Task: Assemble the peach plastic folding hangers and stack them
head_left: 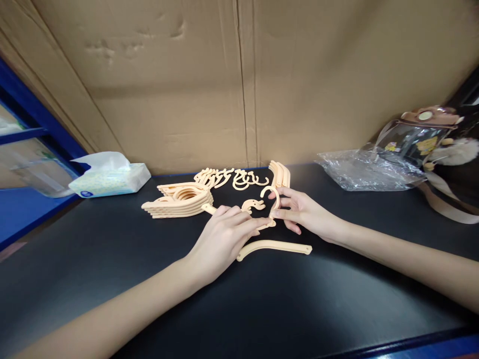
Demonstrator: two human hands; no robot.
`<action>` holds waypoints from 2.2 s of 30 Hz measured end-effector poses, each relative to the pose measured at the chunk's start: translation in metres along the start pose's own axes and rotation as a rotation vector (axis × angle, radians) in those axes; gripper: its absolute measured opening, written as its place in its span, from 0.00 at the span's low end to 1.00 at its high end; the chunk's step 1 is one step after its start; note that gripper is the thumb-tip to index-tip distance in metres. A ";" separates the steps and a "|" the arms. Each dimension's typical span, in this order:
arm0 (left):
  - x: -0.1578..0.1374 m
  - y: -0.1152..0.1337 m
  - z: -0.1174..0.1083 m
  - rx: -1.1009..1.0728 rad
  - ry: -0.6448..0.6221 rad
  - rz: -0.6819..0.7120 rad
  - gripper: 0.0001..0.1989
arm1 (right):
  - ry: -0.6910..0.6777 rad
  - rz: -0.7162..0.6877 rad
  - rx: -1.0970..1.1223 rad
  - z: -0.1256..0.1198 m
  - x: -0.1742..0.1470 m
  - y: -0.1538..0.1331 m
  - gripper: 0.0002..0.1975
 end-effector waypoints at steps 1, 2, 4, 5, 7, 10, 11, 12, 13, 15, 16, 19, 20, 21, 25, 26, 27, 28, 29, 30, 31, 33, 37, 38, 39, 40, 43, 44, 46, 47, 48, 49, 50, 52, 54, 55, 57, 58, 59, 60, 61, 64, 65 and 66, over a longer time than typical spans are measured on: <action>0.000 0.000 0.000 -0.013 0.002 -0.003 0.13 | 0.004 0.009 0.005 0.000 0.000 0.000 0.15; 0.000 -0.001 0.000 -0.025 0.006 -0.007 0.13 | 0.007 0.016 0.010 -0.001 0.000 0.000 0.15; 0.000 -0.001 0.000 -0.057 0.018 -0.024 0.12 | 0.010 0.025 0.021 -0.001 0.000 -0.001 0.15; 0.000 -0.002 0.000 -0.077 0.028 -0.040 0.11 | 0.009 0.026 0.026 -0.001 0.000 -0.001 0.15; 0.000 -0.004 -0.001 -0.117 0.045 -0.078 0.10 | 0.010 0.025 0.031 -0.002 0.000 -0.002 0.15; 0.001 -0.005 -0.001 -0.152 0.039 -0.103 0.08 | 0.018 0.017 0.030 -0.003 0.000 -0.002 0.16; 0.001 -0.004 -0.001 -0.157 0.033 -0.098 0.08 | 0.019 0.016 0.029 -0.003 0.000 -0.002 0.16; 0.001 -0.004 -0.001 -0.160 0.029 -0.093 0.08 | 0.020 0.016 0.028 -0.003 0.000 -0.002 0.16; 0.001 -0.004 -0.001 -0.161 0.028 -0.088 0.08 | 0.017 0.016 0.027 -0.003 0.000 -0.002 0.16; 0.001 -0.004 -0.002 -0.159 0.029 -0.085 0.08 | 0.014 0.019 0.026 -0.003 0.000 -0.002 0.17; 0.001 -0.004 -0.002 -0.156 0.032 -0.084 0.08 | 0.015 0.019 0.025 -0.003 0.000 -0.002 0.17; 0.000 -0.004 -0.002 -0.138 0.039 -0.075 0.08 | 0.023 0.019 0.019 -0.003 -0.001 -0.003 0.18; 0.000 -0.004 -0.002 -0.127 0.042 -0.068 0.09 | 0.028 0.019 0.017 -0.003 -0.001 -0.003 0.18; -0.001 -0.003 -0.002 -0.115 0.047 -0.059 0.09 | 0.032 0.019 0.017 -0.003 -0.001 -0.003 0.18; -0.001 -0.001 -0.002 -0.072 0.072 -0.026 0.09 | 0.042 0.023 0.016 -0.001 -0.001 -0.004 0.16; -0.001 -0.001 -0.002 -0.065 0.076 -0.020 0.09 | 0.044 0.025 0.015 -0.001 -0.001 -0.004 0.15; -0.001 -0.001 -0.001 -0.060 0.079 -0.016 0.08 | 0.047 0.025 0.014 -0.001 -0.001 -0.004 0.15; 0.000 0.000 -0.001 -0.056 0.082 -0.014 0.08 | 0.049 0.023 0.014 -0.001 -0.001 -0.003 0.15; 0.000 0.000 -0.001 -0.053 0.085 -0.013 0.08 | 0.049 0.021 0.016 -0.002 -0.001 -0.003 0.15; 0.000 0.000 -0.001 -0.051 0.087 -0.014 0.08 | 0.049 0.019 0.017 -0.002 -0.001 -0.002 0.15; 0.000 0.000 -0.001 -0.049 0.089 -0.015 0.08 | 0.047 0.019 0.017 -0.002 -0.001 -0.002 0.15; 0.000 0.000 -0.001 -0.046 0.093 -0.016 0.08 | 0.046 0.019 0.017 -0.002 -0.001 -0.001 0.16; 0.000 0.000 -0.001 -0.043 0.103 -0.016 0.09 | 0.047 0.015 0.018 -0.002 -0.001 -0.001 0.17; 0.000 0.000 -0.001 -0.041 0.103 -0.016 0.09 | 0.046 0.013 0.018 -0.002 -0.001 -0.002 0.17; 0.000 0.000 -0.001 -0.038 0.100 -0.017 0.09 | 0.044 0.012 0.018 -0.002 -0.001 -0.002 0.17; 0.000 0.000 0.000 -0.035 0.095 -0.017 0.09 | 0.041 0.011 0.019 -0.002 -0.001 -0.002 0.17; 0.000 0.000 0.000 -0.029 0.084 -0.020 0.09 | 0.034 0.007 0.032 -0.001 0.000 -0.002 0.17; 0.000 0.000 0.000 -0.027 0.082 -0.021 0.09 | 0.032 0.006 0.037 -0.001 0.000 -0.002 0.17; 0.000 0.000 0.000 -0.021 0.082 -0.022 0.10 | 0.030 0.005 0.046 -0.001 0.000 -0.001 0.17; 0.000 0.000 0.000 -0.018 0.083 -0.022 0.10 | 0.030 0.004 0.048 -0.001 0.000 -0.001 0.16; 0.000 0.000 0.001 -0.015 0.083 -0.022 0.10 | 0.030 0.004 0.049 0.000 0.000 -0.001 0.16; 0.000 0.000 0.001 -0.011 0.081 -0.021 0.10 | 0.030 0.001 0.050 0.000 0.000 -0.001 0.16; 0.000 0.000 0.001 -0.008 0.080 -0.020 0.10 | 0.030 -0.002 0.052 0.000 0.000 -0.001 0.16; 0.000 0.001 0.001 -0.004 0.080 -0.018 0.10 | 0.029 -0.010 0.057 0.001 0.000 -0.001 0.17; 0.000 0.001 0.000 -0.001 0.086 -0.024 0.10 | 0.029 -0.019 0.059 0.001 0.000 -0.002 0.17; 0.000 0.001 0.000 0.001 0.090 -0.028 0.10 | 0.032 -0.023 0.053 0.001 0.000 -0.002 0.17; 0.001 0.000 0.000 0.013 0.095 -0.042 0.11 | 0.043 -0.032 0.034 0.001 0.001 -0.001 0.17; 0.001 0.000 0.000 0.022 0.092 -0.051 0.11 | 0.049 -0.040 0.022 0.001 0.001 -0.001 0.17; 0.001 0.000 0.000 0.033 0.087 -0.057 0.11 | 0.048 -0.051 0.013 0.001 0.001 -0.001 0.17; 0.002 0.000 -0.001 0.044 0.080 -0.061 0.12 | 0.043 -0.065 0.008 0.002 0.001 -0.001 0.17; 0.002 0.001 -0.002 0.055 0.073 -0.063 0.12 | 0.034 -0.081 0.004 0.002 0.000 -0.001 0.18; 0.002 0.002 -0.005 0.074 0.064 -0.063 0.12 | 0.015 -0.112 -0.009 0.003 -0.002 -0.002 0.18; 0.003 0.003 -0.006 0.075 0.066 -0.064 0.11 | 0.015 -0.115 -0.016 0.003 -0.002 -0.002 0.18; 0.003 0.003 -0.007 0.073 0.070 -0.067 0.11 | 0.015 -0.116 -0.022 0.003 -0.003 -0.003 0.17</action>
Point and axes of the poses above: each hand's wrist, its own x-axis towards the middle knuckle, its own z-axis out of the palm, y = z × x, the point moved 3 cm from there along x, towards the middle knuckle, and after that the axes turned 15 degrees about -z, right-handed, at the moved point
